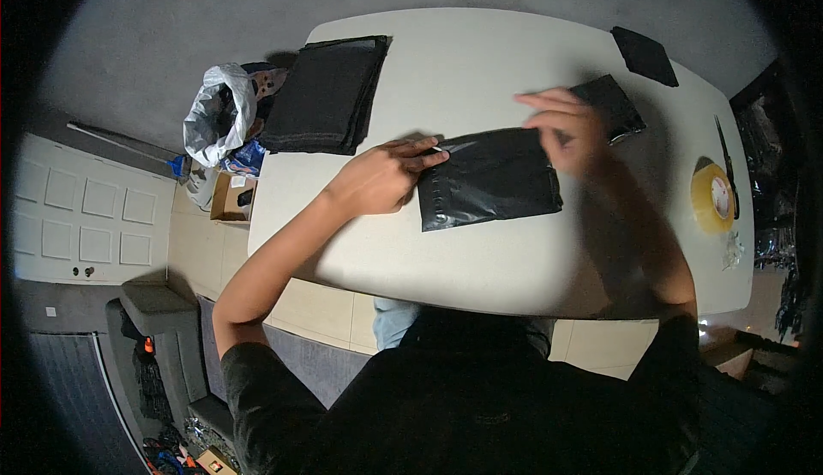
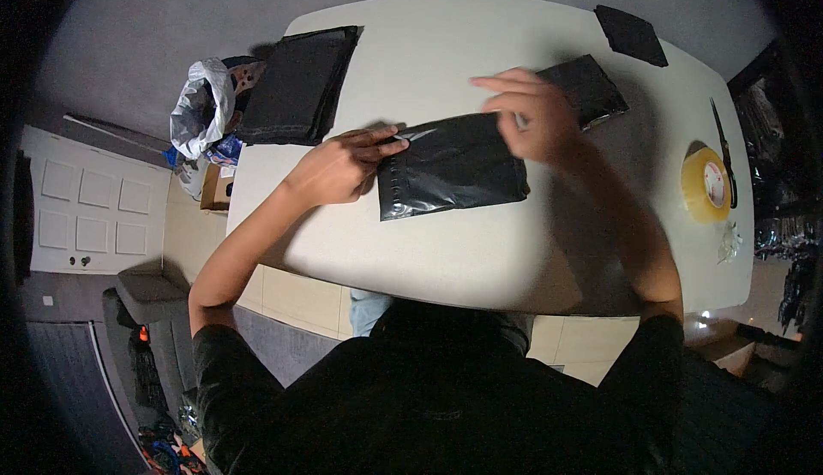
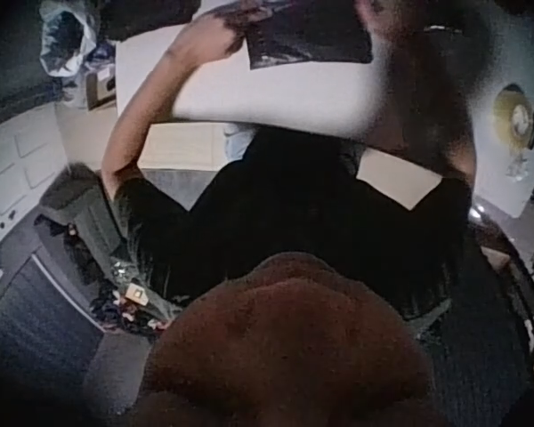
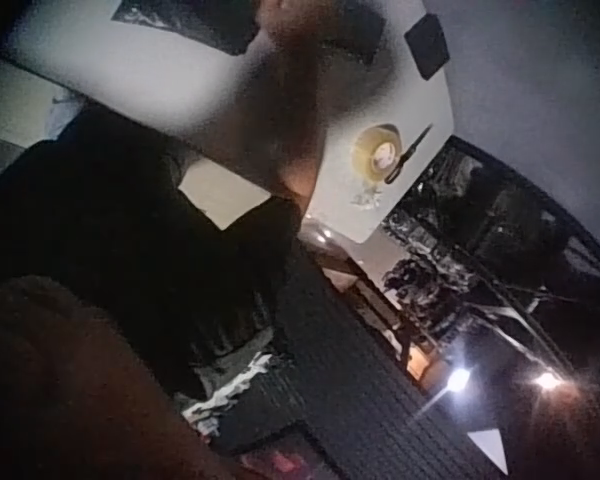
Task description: Packing items into small black poly mailers and sealing them.
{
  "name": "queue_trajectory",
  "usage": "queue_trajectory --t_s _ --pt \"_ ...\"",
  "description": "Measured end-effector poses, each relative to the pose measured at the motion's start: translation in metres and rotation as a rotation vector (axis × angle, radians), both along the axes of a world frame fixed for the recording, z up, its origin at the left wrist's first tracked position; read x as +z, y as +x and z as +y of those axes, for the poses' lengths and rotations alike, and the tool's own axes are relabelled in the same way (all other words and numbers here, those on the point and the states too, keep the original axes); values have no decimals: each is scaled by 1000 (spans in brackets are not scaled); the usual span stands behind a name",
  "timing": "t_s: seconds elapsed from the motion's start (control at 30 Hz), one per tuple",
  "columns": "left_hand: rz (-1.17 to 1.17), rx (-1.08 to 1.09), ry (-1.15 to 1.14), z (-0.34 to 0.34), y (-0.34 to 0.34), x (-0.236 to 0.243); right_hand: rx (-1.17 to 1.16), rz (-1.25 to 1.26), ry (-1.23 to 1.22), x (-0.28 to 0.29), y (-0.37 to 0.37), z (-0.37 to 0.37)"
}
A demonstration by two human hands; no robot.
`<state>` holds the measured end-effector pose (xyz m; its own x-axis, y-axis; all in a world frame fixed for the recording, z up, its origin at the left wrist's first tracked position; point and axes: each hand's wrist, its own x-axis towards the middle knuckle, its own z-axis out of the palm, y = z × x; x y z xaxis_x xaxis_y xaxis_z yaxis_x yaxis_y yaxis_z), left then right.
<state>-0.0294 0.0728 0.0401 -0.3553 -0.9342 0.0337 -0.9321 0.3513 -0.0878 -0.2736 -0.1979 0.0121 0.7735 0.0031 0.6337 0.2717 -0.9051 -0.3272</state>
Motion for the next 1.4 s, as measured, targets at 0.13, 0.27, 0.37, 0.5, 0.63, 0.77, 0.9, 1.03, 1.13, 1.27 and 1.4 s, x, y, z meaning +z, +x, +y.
queue_trajectory --t_s 0.13,0.27,0.37,0.5,0.63,0.77,0.9,1.03,1.13,1.27,1.4 --pt "76 -26 -47 -3 8 -1 -112 430 -93 19 23 101" --pt "343 1 -32 -13 14 -4 -182 524 -214 -9 31 125" --pt "476 52 -45 -15 20 -8 -210 509 -299 -17 31 128" --pt "641 46 -280 -11 23 -26 -240 459 -267 -18 31 134" --pt "658 160 -196 -12 25 -23 -261 456 -234 -16 27 132" --pt "652 182 -197 -10 23 -21 -263 464 -234 -17 28 132" --pt "662 85 -291 -15 13 -18 -261 447 -232 -16 30 134" --pt "630 133 -181 -18 13 -18 -296 490 -255 -19 28 132" --pt "611 134 -221 -18 11 -16 -308 388 -270 -13 29 134" --pt "652 232 -312 -27 12 -16 -229 322 -301 -4 25 134" --pt "724 414 -129 -40 15 -9 -146 377 -276 -13 23 136"
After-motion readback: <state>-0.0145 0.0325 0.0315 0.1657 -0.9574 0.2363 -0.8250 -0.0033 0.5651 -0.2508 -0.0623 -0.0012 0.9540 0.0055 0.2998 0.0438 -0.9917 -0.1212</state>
